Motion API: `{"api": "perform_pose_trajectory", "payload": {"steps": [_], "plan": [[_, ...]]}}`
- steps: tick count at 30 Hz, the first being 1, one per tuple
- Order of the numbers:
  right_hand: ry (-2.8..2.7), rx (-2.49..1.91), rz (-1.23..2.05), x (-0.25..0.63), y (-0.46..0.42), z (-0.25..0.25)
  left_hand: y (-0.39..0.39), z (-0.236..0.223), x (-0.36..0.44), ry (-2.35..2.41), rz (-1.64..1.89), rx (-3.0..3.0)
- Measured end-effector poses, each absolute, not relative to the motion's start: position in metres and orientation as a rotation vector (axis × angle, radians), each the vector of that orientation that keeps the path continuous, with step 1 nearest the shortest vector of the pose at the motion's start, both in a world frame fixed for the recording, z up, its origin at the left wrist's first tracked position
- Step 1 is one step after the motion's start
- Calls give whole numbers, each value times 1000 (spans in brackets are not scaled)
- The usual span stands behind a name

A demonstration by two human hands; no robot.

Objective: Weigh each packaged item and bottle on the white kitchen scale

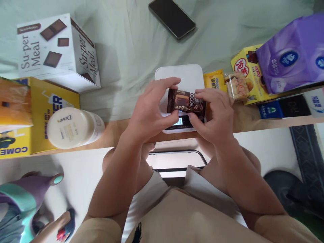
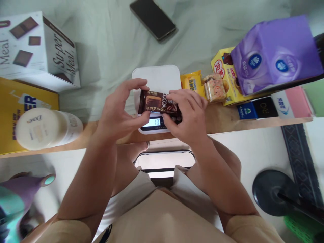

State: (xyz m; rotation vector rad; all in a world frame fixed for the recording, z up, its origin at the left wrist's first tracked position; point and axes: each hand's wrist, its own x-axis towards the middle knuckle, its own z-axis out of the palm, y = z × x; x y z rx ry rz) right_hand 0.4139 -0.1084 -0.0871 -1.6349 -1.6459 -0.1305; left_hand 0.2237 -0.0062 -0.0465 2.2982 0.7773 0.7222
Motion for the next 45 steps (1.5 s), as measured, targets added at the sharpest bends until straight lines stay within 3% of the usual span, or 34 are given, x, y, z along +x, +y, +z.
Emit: {"api": "perform_pose_trajectory", "payload": {"steps": [9,16,25,31,38,45], "plan": [[-1321,-1662,-527,459,-104,-93,-2,-47,221,787,830,2239],[-1089,-1971,-447,490,-109,-110,-3,-42,223,816,859,2218],[-1154,-1937,-631,464,-108,-101,-2,-41,222,918,779,2228],[-1398,-1763,-473,449,-112,-88,-3,-41,222,894,768,2229],[-1382,-1847,-322,444,-113,-91,5,-54,218,683,936,2257],[-1441,-1619,-243,433,-114,-84,-6,-30,215,760,852,2276]]}}
